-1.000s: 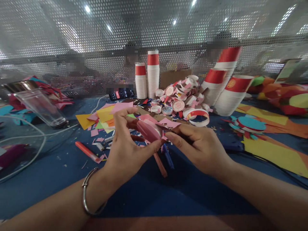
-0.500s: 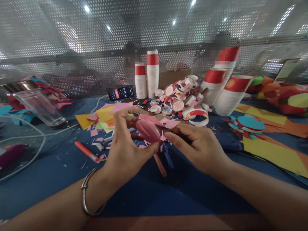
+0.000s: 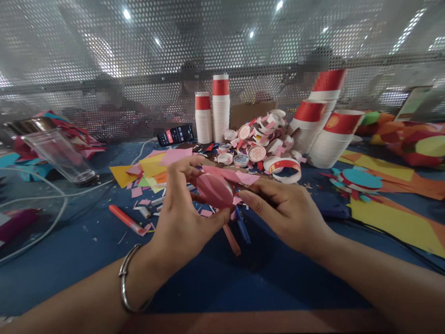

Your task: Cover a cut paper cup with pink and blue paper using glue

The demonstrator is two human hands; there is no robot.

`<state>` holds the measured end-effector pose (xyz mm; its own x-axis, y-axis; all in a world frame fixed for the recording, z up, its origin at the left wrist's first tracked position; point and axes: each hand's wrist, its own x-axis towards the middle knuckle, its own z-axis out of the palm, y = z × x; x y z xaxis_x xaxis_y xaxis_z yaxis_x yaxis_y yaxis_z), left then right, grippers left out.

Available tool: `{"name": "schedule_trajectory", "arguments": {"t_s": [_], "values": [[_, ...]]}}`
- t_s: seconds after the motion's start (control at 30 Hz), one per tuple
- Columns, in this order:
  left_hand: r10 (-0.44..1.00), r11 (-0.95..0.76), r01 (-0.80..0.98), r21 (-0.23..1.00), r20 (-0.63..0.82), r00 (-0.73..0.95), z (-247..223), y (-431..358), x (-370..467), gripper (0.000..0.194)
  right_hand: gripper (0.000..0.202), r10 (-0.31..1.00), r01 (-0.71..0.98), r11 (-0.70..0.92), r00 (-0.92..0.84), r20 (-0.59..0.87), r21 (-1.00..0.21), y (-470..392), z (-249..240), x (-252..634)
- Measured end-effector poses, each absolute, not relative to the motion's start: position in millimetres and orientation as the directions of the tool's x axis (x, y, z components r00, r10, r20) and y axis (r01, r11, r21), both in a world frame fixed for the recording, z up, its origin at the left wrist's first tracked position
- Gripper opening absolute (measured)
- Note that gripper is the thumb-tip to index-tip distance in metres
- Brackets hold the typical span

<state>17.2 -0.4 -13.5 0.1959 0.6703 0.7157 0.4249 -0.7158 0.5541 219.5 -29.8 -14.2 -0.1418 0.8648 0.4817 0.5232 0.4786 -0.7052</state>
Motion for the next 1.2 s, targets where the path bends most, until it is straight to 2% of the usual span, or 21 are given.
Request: {"name": "schedule_trajectory", "arguments": {"t_s": [0.33, 0.97, 1.1, 1.2], "values": [[0.591, -0.761, 0.471, 0.446, 0.775, 0.222, -12.9, -1.8, 16.0, 0.085, 0.035, 0.847, 0.517, 0.509, -0.160, 0.507, -0.688, -29.0, -12.9, 218.2], [0.604, -0.763, 0.454, 0.460, 0.758, 0.246, -12.9, -3.1, 14.4, 0.085, 0.034, 0.857, 0.483, 0.501, -0.159, 0.490, -0.718, -29.5, -11.9, 217.2], [0.651, -0.736, 0.415, 0.535, 0.728, 0.217, -12.1, -3.6, 16.5, 0.081, 0.037, 0.861, 0.486, 0.490, -0.142, 0.488, -0.723, -28.8, -12.8, 217.9], [0.769, -0.637, 0.295, 0.713, 0.612, 0.181, -11.7, -2.4, 18.0, 0.079, 0.038, 0.866, 0.493, 0.481, -0.138, 0.481, -0.725, -28.7, -13.5, 219.1]]}}
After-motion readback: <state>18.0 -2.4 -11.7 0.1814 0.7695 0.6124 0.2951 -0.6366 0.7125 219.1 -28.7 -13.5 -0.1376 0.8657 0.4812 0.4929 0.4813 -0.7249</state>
